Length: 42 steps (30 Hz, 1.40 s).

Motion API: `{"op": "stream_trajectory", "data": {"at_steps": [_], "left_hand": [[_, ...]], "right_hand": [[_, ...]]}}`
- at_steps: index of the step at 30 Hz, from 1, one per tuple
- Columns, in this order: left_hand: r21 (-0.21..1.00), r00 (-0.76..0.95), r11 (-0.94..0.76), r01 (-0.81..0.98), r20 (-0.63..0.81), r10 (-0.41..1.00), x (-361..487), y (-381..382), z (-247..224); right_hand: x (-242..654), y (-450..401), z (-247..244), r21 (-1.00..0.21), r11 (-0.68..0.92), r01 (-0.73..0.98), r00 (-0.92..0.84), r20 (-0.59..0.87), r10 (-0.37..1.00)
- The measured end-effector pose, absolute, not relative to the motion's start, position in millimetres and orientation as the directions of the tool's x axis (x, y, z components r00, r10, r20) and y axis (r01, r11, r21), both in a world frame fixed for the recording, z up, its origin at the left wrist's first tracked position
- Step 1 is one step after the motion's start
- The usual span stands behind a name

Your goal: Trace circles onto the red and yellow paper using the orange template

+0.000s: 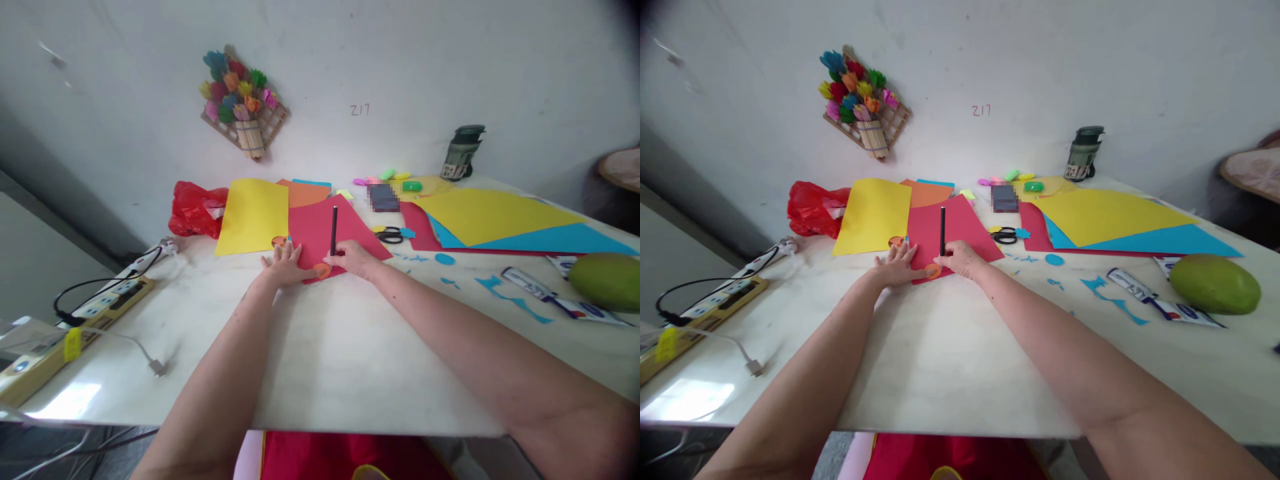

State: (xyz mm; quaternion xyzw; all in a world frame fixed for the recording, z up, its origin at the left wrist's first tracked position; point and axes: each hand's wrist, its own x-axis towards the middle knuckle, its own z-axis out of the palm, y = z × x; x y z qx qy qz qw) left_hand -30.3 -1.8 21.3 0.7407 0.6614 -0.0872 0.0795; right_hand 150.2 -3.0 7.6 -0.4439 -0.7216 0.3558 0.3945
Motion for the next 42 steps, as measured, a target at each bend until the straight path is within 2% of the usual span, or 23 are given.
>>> {"op": "stream_trajectory", "data": {"at_steps": [7, 9, 14, 20, 31, 42], "left_hand": [[0.005, 0.105, -0.106, 0.994, -0.23, 0.968, -32.0, 0.8, 18.0], [0.001, 0.102, -0.104, 0.995, -0.224, 0.969, -32.3, 1.7, 16.8], [0.002, 0.098, -0.1, 0.995, -0.219, 0.971, -31.4, 1.1, 16.7], [0.021, 0.108, -0.106, 0.994, -0.22, 0.97, -31.0, 0.7, 17.5], [0.004, 0.1, -0.102, 0.995, -0.22, 0.97, -31.6, 0.4, 18.5], [-0.005, 0.1, -0.103, 0.995, -0.211, 0.972, -32.0, -0.1, 18.5]], "right_hand": [[151.0, -1.5, 9.7, -0.954, 0.273, 0.12, -0.208, 0.245, 0.947], [150.2, -0.9, 13.1, -0.965, 0.245, 0.096, -0.222, 0.219, 0.95], [142.3, -8.9, 22.5, -0.959, 0.263, 0.101, -0.28, 0.226, 0.933], [135.9, -26.6, 13.6, -0.954, 0.273, 0.12, -0.252, 0.237, 0.938], [145.3, -25.6, 8.0, -0.873, 0.407, 0.27, -0.369, 0.296, 0.881], [142.0, -25.3, 3.9, -0.881, 0.387, 0.271, -0.365, 0.278, 0.889]]}}
